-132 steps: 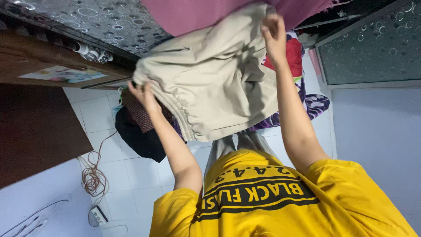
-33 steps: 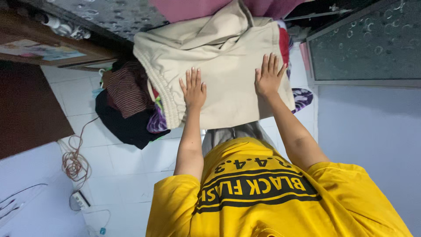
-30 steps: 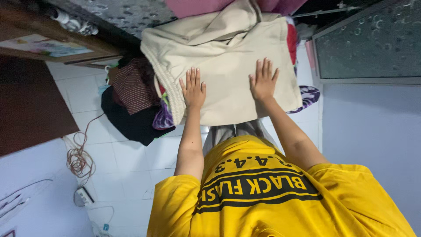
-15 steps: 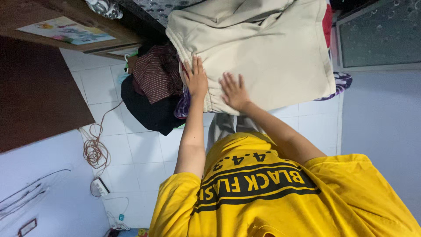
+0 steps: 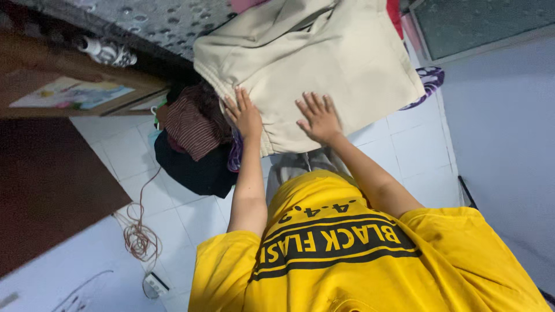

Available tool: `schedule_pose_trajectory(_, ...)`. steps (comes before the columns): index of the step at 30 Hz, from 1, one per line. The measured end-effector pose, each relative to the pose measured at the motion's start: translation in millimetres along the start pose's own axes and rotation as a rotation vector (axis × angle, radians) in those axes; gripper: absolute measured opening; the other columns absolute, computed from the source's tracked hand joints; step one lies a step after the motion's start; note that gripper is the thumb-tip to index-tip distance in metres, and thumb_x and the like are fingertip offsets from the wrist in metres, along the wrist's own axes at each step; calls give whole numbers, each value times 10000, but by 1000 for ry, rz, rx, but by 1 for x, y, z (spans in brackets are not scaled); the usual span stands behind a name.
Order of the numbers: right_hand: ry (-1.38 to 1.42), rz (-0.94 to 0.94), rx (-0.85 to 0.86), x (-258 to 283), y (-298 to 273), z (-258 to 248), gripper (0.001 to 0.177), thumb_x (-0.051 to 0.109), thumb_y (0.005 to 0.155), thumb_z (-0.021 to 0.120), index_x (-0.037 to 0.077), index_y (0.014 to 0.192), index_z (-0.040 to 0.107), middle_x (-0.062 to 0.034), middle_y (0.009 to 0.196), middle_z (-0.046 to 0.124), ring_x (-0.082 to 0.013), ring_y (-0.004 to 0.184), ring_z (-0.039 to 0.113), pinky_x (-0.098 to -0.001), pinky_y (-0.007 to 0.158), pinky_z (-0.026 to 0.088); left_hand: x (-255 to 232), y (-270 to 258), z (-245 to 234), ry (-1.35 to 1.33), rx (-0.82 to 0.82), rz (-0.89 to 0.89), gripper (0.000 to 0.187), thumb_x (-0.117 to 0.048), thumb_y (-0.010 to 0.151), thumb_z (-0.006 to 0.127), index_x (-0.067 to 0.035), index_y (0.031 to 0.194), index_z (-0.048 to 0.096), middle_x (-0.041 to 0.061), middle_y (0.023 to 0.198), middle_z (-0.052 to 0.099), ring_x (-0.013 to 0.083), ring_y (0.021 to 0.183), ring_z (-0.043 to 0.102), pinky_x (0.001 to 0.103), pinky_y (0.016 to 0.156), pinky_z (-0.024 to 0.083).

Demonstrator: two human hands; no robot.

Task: The person folds a pair of beige pants by hand on a surface, smoothing the fabric and aligning the legs.

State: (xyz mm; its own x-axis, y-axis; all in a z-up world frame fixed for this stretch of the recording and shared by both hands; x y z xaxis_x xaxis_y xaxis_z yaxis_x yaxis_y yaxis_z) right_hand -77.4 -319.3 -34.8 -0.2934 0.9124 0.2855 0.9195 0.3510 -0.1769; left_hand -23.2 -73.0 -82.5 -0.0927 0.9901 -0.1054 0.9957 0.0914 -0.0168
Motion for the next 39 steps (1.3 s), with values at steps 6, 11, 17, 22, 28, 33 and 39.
schedule_pose_trajectory(6, 52, 213, -142, -108, -17, -22, 731, 569, 1017, 433, 201, 1637, 314, -136, 1713, 221, -362, 1572, 169, -575, 1253, 51, 0, -1, 1, -25, 19, -27, 689, -258, 1021, 547, -129, 1636, 266, 37, 1734, 114, 458, 1566, 75, 591, 1248, 148)
schedule_pose_trajectory(11, 71, 403, -222, -207, -42, -45, 752, 546, 1007, 467, 206, 1658, 307, -136, 1736, 210, -355, 1593, 150, -570, 1273, 58, -4, 0, -2, -1, 7, -72, 673, -247, 1021, 548, -152, 1634, 290, 21, 1730, 137, 465, 1564, 92, 595, 1241, 154)
schedule_pose_trajectory(17, 97, 591, -294, -282, -53, -53, 777, 549, 1039, 481, 132, 1664, 280, -192, 1723, 154, -366, 1595, 103, -644, 1241, 21, -22, -4, -2, 22, -25, -219, 711, -260, 1015, 543, -120, 1648, 252, 56, 1741, 128, 410, 1575, 92, 673, 1217, 101)
schedule_pose_trajectory(22, -28, 280, -180, -234, -13, -30, 755, 503, 1018, 463, 140, 1655, 280, -130, 1733, 161, -320, 1604, 88, -723, 1188, -15, -108, -9, 4, -55, 47, -234, 772, -315, 985, 534, -36, 1625, 205, 155, 1703, 125, 374, 1572, 78, 726, 1169, 28)
schedule_pose_trajectory(28, -225, -438, 34, -137, 29, 1, 676, 556, 1037, 385, 188, 1601, 323, -60, 1725, 230, -262, 1602, 145, -567, 1262, 36, -221, -11, 16, -154, 30, 179, 661, -348, 1044, 474, -133, 1639, 282, 45, 1730, 207, 271, 1602, 129, 655, 1244, 25)
schedule_pose_trajectory(33, -71, -498, 54, -168, 89, -30, 745, 629, 992, 366, 221, 1613, 308, -63, 1694, 243, -277, 1549, 179, -569, 1235, 44, -204, 22, 9, -149, 49, 222, 667, -379, 1012, 477, -179, 1623, 297, 13, 1714, 223, 258, 1590, 145, 648, 1244, 33)
schedule_pose_trajectory(39, -128, -322, 64, -215, 147, -62, 749, 605, 1009, 350, 184, 1626, 290, -26, 1681, 281, -238, 1570, 190, -600, 1261, -18, -164, 41, 1, -92, -37, 72, 664, -408, 1030, 470, -198, 1633, 291, 2, 1711, 229, 263, 1584, 157, 655, 1235, 22)
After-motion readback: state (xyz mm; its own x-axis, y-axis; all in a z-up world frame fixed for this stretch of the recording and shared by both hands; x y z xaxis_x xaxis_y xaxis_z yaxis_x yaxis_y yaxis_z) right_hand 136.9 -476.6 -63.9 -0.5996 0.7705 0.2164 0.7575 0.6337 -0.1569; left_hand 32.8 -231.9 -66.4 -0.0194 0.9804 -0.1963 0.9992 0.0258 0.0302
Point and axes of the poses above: each hand's wrist, its own y-axis towards the middle knuckle, its own z-axis out of the palm, x = y × z, the point moved 6 cm from there along y, towards the middle knuckle
